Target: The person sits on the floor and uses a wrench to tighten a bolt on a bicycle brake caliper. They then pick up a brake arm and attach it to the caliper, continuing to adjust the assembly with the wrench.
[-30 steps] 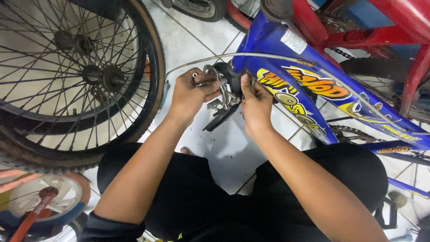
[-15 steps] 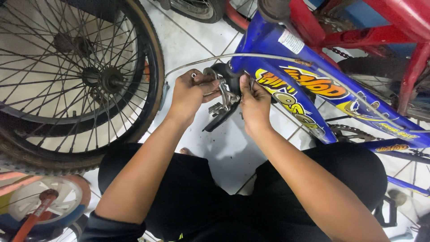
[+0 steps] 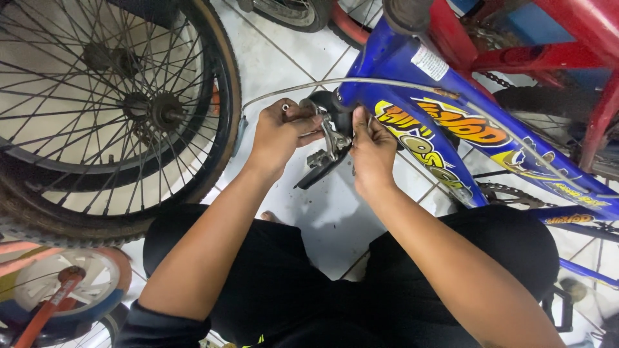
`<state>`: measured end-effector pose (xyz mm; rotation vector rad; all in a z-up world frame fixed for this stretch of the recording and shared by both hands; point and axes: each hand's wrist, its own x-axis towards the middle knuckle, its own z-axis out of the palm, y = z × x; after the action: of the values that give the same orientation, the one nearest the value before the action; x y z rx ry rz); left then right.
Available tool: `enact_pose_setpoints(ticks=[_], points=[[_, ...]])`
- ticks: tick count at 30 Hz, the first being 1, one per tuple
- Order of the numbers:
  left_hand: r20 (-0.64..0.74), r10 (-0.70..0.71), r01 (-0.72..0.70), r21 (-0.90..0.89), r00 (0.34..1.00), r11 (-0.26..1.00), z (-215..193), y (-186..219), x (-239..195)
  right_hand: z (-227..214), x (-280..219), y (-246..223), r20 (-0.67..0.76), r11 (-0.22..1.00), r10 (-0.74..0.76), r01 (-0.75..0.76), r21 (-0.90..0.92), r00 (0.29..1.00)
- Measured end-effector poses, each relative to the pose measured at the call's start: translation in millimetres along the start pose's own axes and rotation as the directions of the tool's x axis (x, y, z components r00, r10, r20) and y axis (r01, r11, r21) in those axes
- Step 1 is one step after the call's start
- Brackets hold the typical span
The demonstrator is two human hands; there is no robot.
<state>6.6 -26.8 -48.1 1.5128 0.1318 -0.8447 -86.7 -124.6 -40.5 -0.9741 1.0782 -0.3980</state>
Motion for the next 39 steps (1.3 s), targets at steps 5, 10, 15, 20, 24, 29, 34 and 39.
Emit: enact_pose_setpoints(ticks=[5, 10, 15, 20, 24, 29, 34, 39], points=[[0.004, 0.043, -0.043, 0.069, 0.999, 0.997, 0, -8, 2, 0, -7, -7, 0.007, 1.000, 0.004, -0.004, 0.011, 1.000], [-0.010, 0.059, -0.059, 0.068, 0.998, 0.996, 0, -20, 3, -9, -8, -8, 0.026, 1.000, -0.003, 0.003, 0.004, 1.000], [-0.039, 0.073, -0.067, 0.142, 0.997, 0.988, 8, -8, 3, -24, -11, 0, -0.023, 0.993, -0.026, 0.023, -0.119, 0.999], [-0.100, 0.091, -0.065, 0.236, 0.991, 0.970, 14, -11, 7, -46, 2, 33, -0.029, 0.980, -0.067, 0.060, -0.191, 0.997], [-0.121, 0.169, -0.137, 0.241, 0.978, 0.961, 9, -20, 11, -52, -12, 34, 0.053, 0.931, -0.219, 0.225, -0.288, 0.974], [-0.130, 0.179, -0.132, 0.308, 0.975, 0.942, 5, -8, 0, -56, -21, 19, 0.126, 0.866, -0.322, 0.346, -0.360, 0.938], [-0.104, 0.136, -0.099, 0.298, 0.985, 0.949, -8, 12, -24, -47, -20, 11, 0.285, 0.809, -0.430, 0.506, -0.300, 0.857], [-0.045, 0.113, -0.094, 0.296, 0.993, 0.950, -19, 27, -51, -35, -26, 9, 0.359, 0.685, -0.554, 0.657, -0.316, 0.751]])
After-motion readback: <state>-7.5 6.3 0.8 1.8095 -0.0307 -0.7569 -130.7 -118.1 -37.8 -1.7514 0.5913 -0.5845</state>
